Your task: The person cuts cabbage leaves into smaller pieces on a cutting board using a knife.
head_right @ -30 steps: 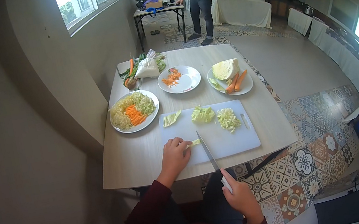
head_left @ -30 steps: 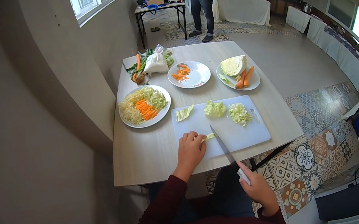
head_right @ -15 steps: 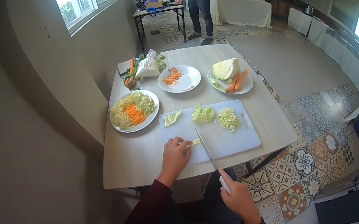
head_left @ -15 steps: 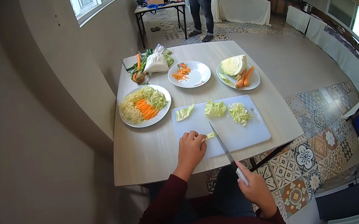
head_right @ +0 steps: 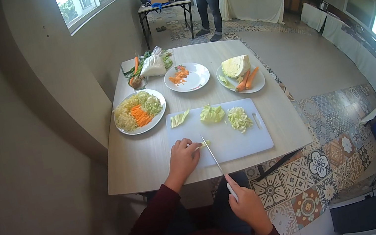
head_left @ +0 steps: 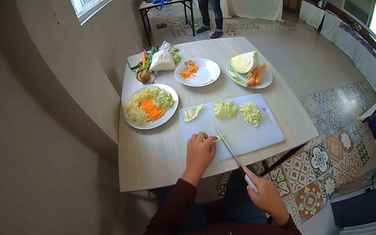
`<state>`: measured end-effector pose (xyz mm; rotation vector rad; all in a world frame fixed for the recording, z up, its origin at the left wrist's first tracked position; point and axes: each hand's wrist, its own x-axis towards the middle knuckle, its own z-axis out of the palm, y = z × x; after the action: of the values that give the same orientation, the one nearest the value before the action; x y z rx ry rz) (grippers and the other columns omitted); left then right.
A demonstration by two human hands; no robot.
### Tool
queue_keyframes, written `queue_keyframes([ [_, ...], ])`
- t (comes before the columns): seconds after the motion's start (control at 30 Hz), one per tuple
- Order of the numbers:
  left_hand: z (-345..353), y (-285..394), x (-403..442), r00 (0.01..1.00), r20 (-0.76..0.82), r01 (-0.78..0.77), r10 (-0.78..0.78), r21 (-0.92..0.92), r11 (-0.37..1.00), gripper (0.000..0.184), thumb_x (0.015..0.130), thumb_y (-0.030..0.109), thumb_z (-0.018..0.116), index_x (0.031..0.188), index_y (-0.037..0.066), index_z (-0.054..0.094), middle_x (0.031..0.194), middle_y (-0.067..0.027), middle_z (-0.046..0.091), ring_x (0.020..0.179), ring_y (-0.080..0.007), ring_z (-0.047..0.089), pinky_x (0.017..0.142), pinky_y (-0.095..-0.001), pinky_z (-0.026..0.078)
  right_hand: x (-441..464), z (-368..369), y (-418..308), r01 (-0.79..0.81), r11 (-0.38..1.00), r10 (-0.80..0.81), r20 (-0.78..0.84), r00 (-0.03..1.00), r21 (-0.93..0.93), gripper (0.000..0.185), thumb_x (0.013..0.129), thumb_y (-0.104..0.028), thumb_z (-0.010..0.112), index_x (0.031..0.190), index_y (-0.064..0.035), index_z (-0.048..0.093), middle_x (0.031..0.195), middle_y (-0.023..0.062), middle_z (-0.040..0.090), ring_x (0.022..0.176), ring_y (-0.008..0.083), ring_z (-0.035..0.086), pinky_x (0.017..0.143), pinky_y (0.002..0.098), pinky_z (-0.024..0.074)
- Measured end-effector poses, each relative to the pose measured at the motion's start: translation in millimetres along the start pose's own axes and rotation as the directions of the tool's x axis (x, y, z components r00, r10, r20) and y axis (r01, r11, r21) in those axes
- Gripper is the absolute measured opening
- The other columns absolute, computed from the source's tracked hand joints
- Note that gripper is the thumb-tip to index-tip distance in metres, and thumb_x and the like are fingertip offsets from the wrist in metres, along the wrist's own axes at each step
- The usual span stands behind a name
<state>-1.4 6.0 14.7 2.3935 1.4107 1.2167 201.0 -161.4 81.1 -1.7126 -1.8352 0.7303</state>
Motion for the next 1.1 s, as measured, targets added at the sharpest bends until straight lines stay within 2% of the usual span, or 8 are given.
queue_keyframes([
  [0.13,0.6,-0.7,-1.4,1.0,0.018,0.005,-0.006,0.01,1.0,0.018,0.083,0.009,0.068,0.099,0.014,0.076,0.091,-0.0054,0.059,0.091,-0.0265,0.056,0.081,-0.0407,0.045,-2.2,5.9,0.5,0.019,0.998,-0.018,0.002,1.0,-0.052,0.064,0.087,-0.01,0.06,0.149,-0.0124,0.05,0.084,0.0261,0.065,0.078,0.0432,0.065,0.072,0.0484,0.0511],
  [0.23,-0.3,1.2,0.7,0.999,0.031,-0.011,0.01,0.04,0.999,0.022,0.084,0.01,0.067,0.103,0.017,0.076,0.091,-0.0044,0.058,0.091,-0.0257,0.056,0.081,-0.0402,0.045,-3.3,7.2,0.0,0.032,0.992,-0.031,0.009,0.999,-0.12,0.066,0.087,-0.01,0.058,0.152,-0.0148,0.046,0.082,0.0227,0.065,0.075,0.0421,0.065,0.07,0.0516,0.0514],
  [0.5,-1.3,3.4,0.4,0.994,0.093,-0.062,0.049,0.143,0.988,0.036,0.086,0.013,0.064,0.117,0.029,0.074,0.094,-0.003,0.053,0.091,-0.0227,0.052,0.081,-0.0386,0.041,-3.3,9.3,7.7,0.026,0.994,-0.031,-0.052,0.998,-0.105,0.064,0.087,-0.012,0.059,0.151,-0.0152,0.049,0.081,0.0223,0.065,0.075,0.0421,0.065,0.07,0.0527,0.0513],
  [0.63,0.2,3.0,-0.3,0.995,0.087,-0.061,0.048,0.154,0.986,0.037,0.086,0.014,0.064,0.118,0.029,0.074,0.094,-0.0034,0.052,0.092,-0.0229,0.052,0.082,-0.0386,0.041,-4.3,7.1,10.2,0.041,0.994,-0.047,-0.052,0.998,-0.106,0.065,0.087,-0.01,0.059,0.151,-0.0149,0.048,0.079,0.0226,0.064,0.073,0.042,0.065,0.069,0.0522,0.0513],
  [0.73,0.4,2.7,-0.4,0.995,0.085,-0.058,0.046,0.153,0.986,0.037,0.086,0.014,0.064,0.118,0.029,0.074,0.094,-0.0034,0.052,0.092,-0.023,0.052,0.081,-0.0386,0.041,-6.3,-1.0,-0.6,-0.03,0.996,0.031,0.005,1.0,-0.089,0.062,0.086,-0.008,0.06,0.148,-0.0104,0.051,0.093,0.0276,0.068,0.085,0.0446,0.066,0.078,0.0481,0.0525],
  [0.83,0.2,2.7,0.0,0.996,0.08,-0.058,0.047,0.148,0.987,0.037,0.086,0.014,0.064,0.118,0.029,0.075,0.095,-0.0034,0.053,0.092,-0.0231,0.052,0.082,-0.0388,0.041,-10.8,-4.9,-2.5,-0.035,0.997,0.036,0.024,0.999,-0.063,0.062,0.086,-0.007,0.06,0.147,-0.008,0.051,0.098,0.0287,0.069,0.089,0.0451,0.066,0.08,0.0486,0.0527],
  [1.1,0.0,2.7,-0.3,0.996,0.079,-0.055,0.044,0.139,0.989,0.036,0.085,0.014,0.065,0.117,0.029,0.075,0.094,-0.0036,0.053,0.092,-0.0234,0.052,0.082,-0.0388,0.041,-9.4,-12.6,-8.0,-0.018,0.999,0.02,0.041,0.999,-0.045,0.056,0.09,-0.008,0.06,0.146,-0.0043,0.051,0.083,0.0294,0.066,0.076,0.0468,0.066,0.069,0.0498,0.0514],
])
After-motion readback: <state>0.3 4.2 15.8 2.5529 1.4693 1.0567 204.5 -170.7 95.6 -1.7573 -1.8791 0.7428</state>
